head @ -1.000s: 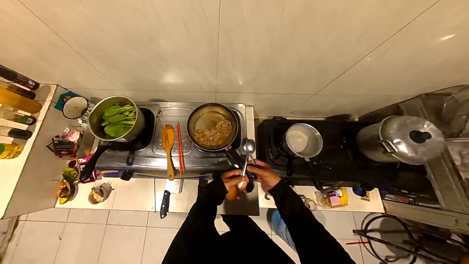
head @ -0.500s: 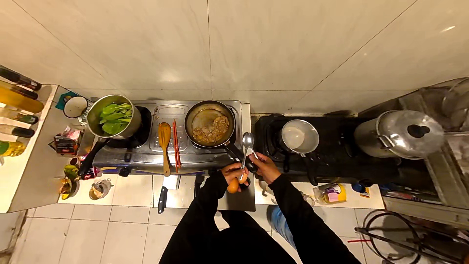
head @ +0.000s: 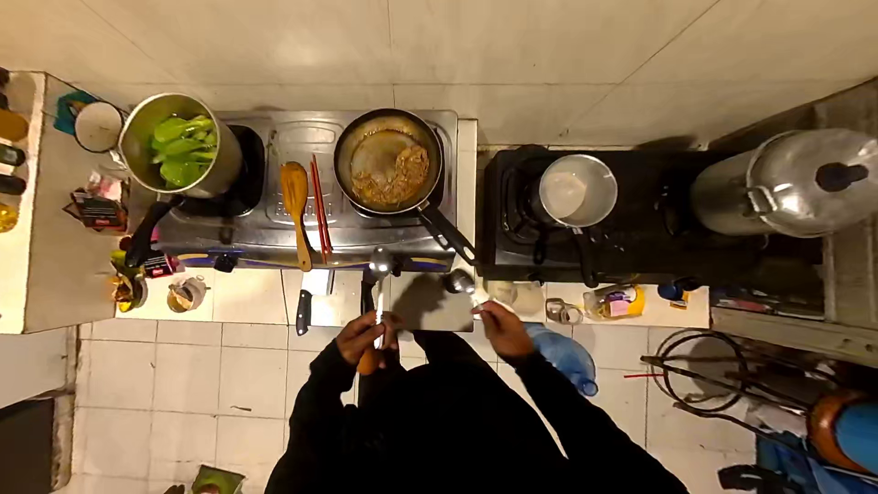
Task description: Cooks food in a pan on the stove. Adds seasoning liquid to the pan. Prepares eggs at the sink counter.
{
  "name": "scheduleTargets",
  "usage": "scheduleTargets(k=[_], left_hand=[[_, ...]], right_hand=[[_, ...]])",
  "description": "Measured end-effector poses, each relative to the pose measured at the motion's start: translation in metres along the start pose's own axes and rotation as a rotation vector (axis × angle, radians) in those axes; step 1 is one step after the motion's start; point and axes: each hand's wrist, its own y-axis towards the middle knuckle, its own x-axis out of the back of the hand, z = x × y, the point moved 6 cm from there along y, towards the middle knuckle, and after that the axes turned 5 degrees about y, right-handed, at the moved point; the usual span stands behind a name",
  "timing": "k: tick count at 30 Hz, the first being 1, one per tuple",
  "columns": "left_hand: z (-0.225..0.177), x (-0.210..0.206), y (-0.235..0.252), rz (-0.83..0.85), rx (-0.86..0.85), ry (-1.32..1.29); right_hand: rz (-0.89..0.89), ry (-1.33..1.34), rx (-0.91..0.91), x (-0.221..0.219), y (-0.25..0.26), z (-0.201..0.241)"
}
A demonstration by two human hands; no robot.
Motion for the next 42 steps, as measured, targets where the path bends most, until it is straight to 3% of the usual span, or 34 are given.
scheduleTargets(k=[6, 11, 15, 20, 25, 29, 33, 38, 42], left_hand=[[0.024, 0.016, -0.074, -0.09, 0.096, -0.038], [0.027, 0.028, -0.09, -0.004, 0.176, 0.003], [0.037, 0.041, -0.107, 0.111, 0.167, -0.031], [0.046, 0.048, -0.132, 0.105, 0.253, -0.008], [0.047, 0.058, -0.157, 0.064, 0.383, 0.073], [0.039, 0.069, -0.174, 0.056, 0.243, 0.061], [0.028, 0.087, -0.19, -0.035, 0.137, 0.008], [0.015, 0.113, -0.213, -0.172, 0.001, -0.036], [0.015, 0.126, -0.242, -0.346, -0.004, -0.072]], right_hand=[[0.108, -0.021, -0.211, -0.09, 0.017, -0.018], [0.066, -0.022, -0.334, -0.124, 0.051, -0.025], [-0.068, -0.075, -0.303, -0.131, 0.053, -0.019], [-0.255, -0.107, -0.231, -0.134, 0.002, -0.055], [-0.168, -0.061, -0.307, -0.149, -0.07, -0.08], [-0.069, -0.103, -0.298, -0.173, -0.091, -0.059], [0.039, -0.092, -0.053, -0.206, -0.074, -0.018], [0.235, -0.132, 0.111, -0.25, -0.033, 0.055], [0.32, -0.215, 0.222, -0.273, -0.024, 0.102]])
